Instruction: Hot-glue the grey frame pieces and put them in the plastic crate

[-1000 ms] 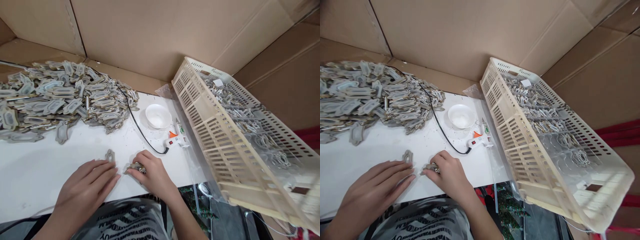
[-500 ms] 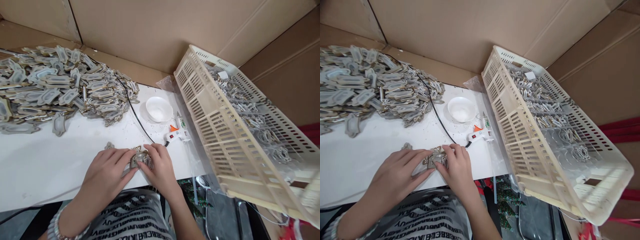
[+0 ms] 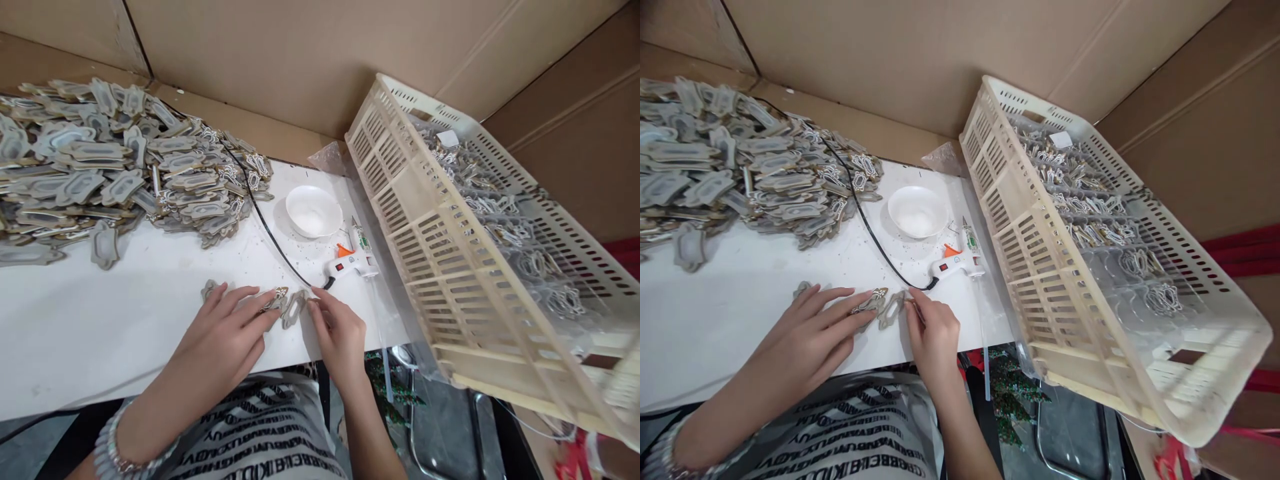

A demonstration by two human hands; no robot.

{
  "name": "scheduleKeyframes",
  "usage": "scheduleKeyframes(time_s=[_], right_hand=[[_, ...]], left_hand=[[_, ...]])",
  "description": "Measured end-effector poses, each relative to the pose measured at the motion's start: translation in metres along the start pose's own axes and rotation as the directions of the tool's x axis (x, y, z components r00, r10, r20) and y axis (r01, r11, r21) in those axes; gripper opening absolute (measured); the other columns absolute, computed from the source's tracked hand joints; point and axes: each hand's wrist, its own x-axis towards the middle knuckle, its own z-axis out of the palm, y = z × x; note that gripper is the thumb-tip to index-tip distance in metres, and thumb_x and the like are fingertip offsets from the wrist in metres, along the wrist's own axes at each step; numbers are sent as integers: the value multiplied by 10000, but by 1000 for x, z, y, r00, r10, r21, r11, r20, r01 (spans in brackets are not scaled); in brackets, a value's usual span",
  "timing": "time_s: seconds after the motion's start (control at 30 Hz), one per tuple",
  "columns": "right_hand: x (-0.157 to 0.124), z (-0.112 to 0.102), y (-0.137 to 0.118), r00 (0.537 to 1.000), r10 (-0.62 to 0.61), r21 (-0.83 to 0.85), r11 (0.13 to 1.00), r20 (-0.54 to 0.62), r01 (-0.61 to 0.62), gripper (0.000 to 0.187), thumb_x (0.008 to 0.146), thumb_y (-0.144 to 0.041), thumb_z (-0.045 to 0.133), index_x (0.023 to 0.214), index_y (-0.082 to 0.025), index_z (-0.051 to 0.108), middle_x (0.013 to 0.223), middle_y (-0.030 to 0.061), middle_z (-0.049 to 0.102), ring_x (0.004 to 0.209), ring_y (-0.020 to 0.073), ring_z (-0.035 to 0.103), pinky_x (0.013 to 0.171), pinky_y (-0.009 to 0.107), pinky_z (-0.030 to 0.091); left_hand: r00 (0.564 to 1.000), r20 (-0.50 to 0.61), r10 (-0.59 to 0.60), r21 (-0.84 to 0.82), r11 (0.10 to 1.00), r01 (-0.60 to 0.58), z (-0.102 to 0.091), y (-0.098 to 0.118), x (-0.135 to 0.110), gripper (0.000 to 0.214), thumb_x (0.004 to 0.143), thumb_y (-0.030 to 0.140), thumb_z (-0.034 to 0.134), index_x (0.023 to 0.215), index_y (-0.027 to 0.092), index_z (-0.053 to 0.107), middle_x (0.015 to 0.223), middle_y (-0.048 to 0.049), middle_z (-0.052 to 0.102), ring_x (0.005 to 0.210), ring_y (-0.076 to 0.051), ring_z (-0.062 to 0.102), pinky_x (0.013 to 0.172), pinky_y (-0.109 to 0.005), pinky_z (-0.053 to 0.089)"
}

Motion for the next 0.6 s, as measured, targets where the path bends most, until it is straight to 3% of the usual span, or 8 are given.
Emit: scheduleKeyframes(time_s=[0.23,0.37,0.47,0.6], right_hand=[[1,-1,5,995,-48,-183,983,-84,32,272,1026,-257,534,861,-171,733,740,53,731,671,203,620,633,312,491],[-2,0,3,975,-124,-278,958,-182,70,207,1011,-243,561,929,-166,735,834,88,704,772,230,591,698,346,489],[-6,1,-5,974,-179,-154,975,-136,158,162,1004,-200,566,1018,-169,725,947,89,710,891,221,600,802,340,514],[-10,4,-18,956,-291,-61,954,29,292,201,1007,-279,585,1147,-210,712,1162,77,718,1062,245,579,930,381,508]], left_hand=[[998,48,38,-6,999,-38,-2,3,6,425,884,44,414,1183,226,656,1238,-22,742,1020,-249,659,966,-473,449],[998,16,53,39,998,-54,0,-1,4,347,922,68,421,1124,211,664,1199,-28,756,929,-250,672,864,-451,492],[999,-20,34,38,999,-33,1,-4,3,252,971,106,440,1087,170,654,1132,-56,769,875,-232,684,802,-395,528],[997,-44,-65,42,997,67,0,-1,3,200,1006,147,430,1047,144,625,943,-64,763,812,-207,711,733,-331,537]])
